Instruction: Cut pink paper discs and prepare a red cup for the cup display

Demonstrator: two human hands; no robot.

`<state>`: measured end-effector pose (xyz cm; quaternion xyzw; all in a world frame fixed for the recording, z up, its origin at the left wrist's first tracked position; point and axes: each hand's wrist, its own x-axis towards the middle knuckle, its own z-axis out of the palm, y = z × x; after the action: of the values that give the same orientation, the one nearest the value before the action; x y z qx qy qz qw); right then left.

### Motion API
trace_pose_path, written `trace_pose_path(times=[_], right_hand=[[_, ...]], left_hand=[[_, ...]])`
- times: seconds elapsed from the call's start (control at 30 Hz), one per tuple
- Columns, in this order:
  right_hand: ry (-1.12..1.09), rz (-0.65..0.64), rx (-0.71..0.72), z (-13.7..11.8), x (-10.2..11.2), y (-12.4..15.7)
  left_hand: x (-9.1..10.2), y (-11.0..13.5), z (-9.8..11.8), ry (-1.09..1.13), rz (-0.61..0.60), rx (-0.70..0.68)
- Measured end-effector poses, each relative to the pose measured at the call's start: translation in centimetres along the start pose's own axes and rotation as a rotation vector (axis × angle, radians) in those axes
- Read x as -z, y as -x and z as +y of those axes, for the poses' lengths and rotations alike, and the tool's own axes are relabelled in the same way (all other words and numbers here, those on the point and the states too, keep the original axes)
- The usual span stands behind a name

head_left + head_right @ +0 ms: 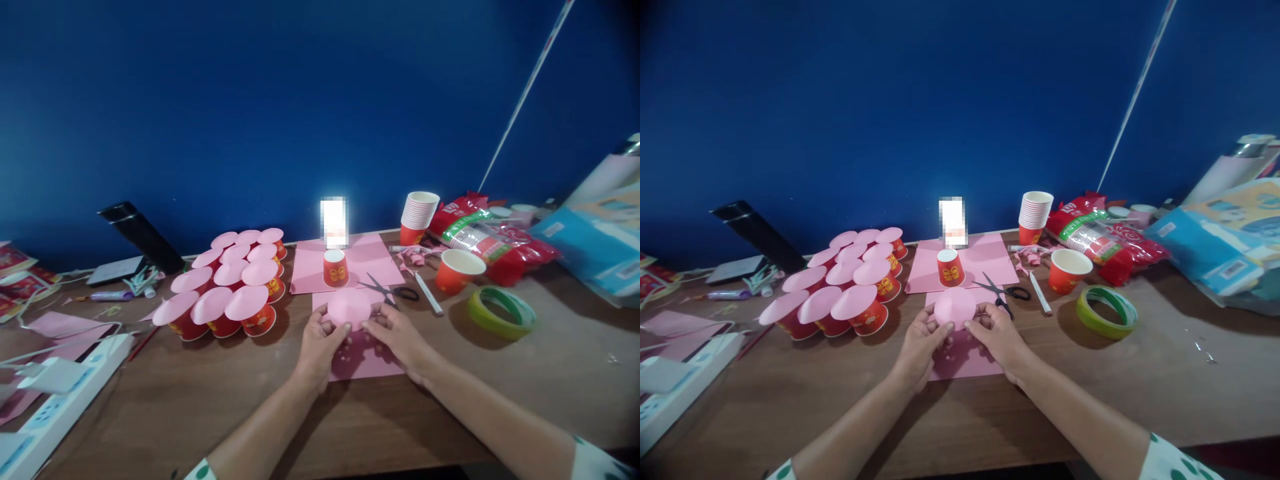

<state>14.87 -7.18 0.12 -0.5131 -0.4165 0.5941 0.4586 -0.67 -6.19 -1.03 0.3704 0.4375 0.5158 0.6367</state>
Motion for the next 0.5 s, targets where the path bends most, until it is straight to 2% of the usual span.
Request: trace_pose_path(times=[0.17,0.5], right_hand=[[-0.026,-0.019,0.021,0.31,0.05,-0.22],[-0.075,0.026,0.025,0.39,-0.23,-0.11]], left_hand=[[0.01,0.10,-0.03,-0.012,-0.020,0.015],[-0.14,0.58,0.52,-0.005,-0.056,-0.003]])
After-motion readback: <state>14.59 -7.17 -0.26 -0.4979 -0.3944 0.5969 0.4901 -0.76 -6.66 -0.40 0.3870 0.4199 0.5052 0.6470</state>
